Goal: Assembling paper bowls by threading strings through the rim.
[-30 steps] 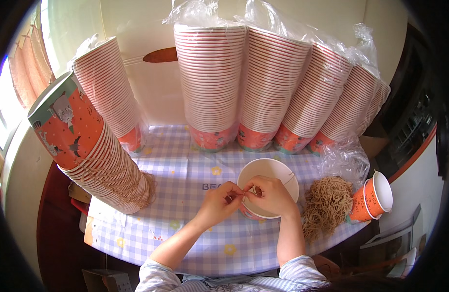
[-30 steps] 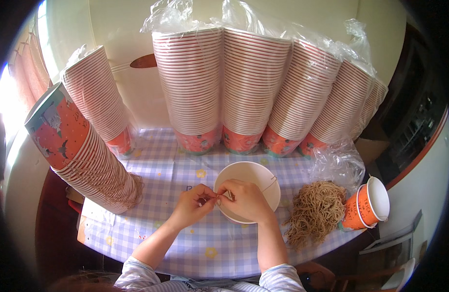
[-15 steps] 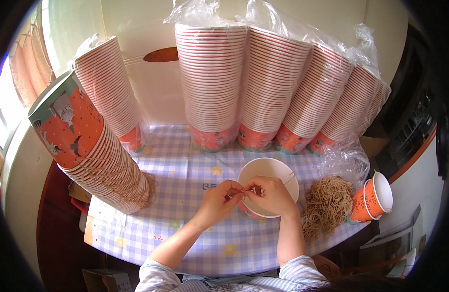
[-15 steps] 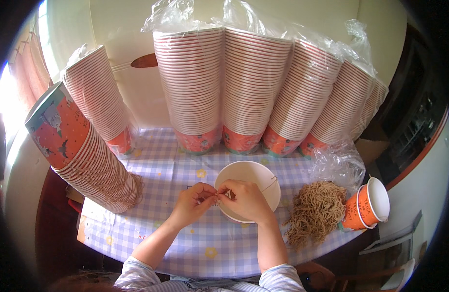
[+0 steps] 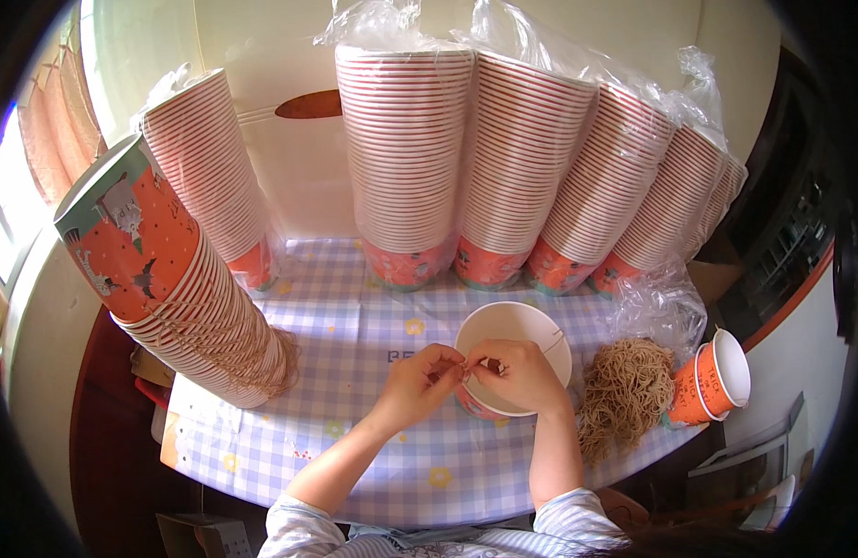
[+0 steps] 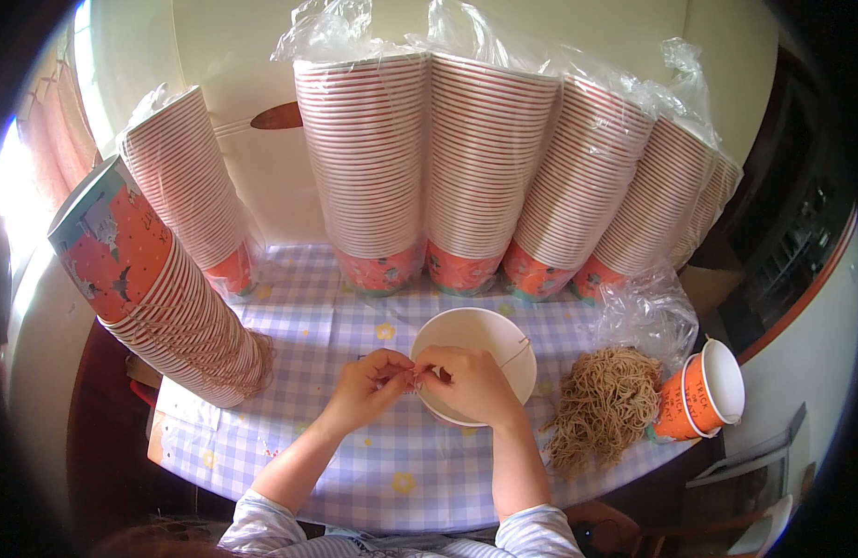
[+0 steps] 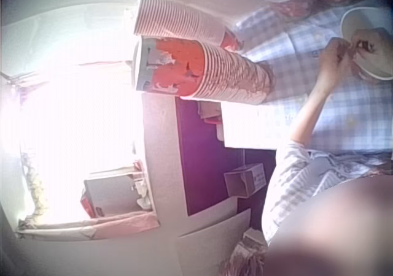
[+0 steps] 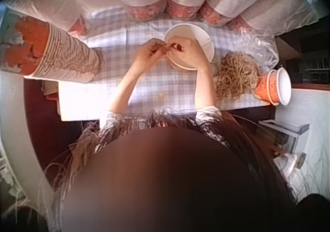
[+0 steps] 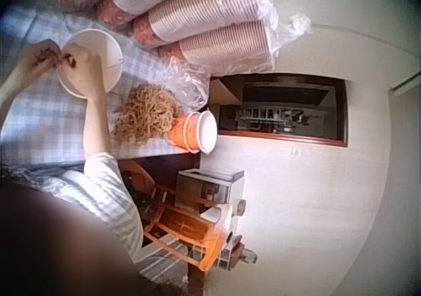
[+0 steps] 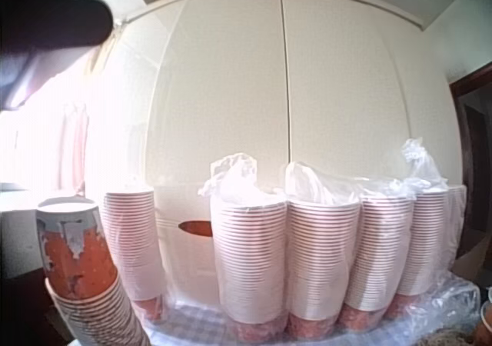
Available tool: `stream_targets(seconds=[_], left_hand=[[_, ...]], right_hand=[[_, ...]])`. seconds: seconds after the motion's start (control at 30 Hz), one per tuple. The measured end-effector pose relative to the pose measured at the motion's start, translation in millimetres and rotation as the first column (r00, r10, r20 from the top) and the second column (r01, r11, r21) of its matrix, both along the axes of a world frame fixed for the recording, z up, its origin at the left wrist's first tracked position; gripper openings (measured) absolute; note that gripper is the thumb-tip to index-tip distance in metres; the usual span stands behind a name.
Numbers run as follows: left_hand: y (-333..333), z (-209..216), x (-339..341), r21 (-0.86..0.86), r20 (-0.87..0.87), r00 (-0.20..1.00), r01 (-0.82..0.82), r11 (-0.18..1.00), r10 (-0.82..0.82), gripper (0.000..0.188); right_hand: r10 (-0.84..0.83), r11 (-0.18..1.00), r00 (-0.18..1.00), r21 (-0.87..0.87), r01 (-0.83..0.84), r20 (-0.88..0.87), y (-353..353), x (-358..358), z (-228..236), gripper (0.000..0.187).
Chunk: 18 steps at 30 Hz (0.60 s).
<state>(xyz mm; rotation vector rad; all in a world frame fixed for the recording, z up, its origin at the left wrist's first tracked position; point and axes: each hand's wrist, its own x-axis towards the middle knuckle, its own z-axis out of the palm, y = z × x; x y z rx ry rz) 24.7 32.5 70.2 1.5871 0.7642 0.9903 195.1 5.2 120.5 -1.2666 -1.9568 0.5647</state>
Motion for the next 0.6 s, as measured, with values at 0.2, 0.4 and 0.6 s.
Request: stream_targets(seconds=[0.2,0.4,0.6], left_hand=[[0.8,2.5,-1.3,0.03,-0.066,0.998,-0.009,1.0,0.01,0.016],[-0.5,6.0,-1.4,0.059,-0.122,0.992,-0.028,0.998,0.035,0.015],[-2.4,12.8,-1.0,0.123,-0.119,0.988,-0.089,0.988,0.103,0.011]], right_hand=[[-0.001,1.0,1.0,-0.016,0.001,0.003,-0.3,-0.6,2.0,0.009],[0.019,1.0,1.0,-0.004,-0.019,0.002,-0.2,0.0,-0.5,0.01],[-0.029,0.999,0.999,-0.038,0.028,-0.039,-2.3,-0.8,4.3,0.012]])
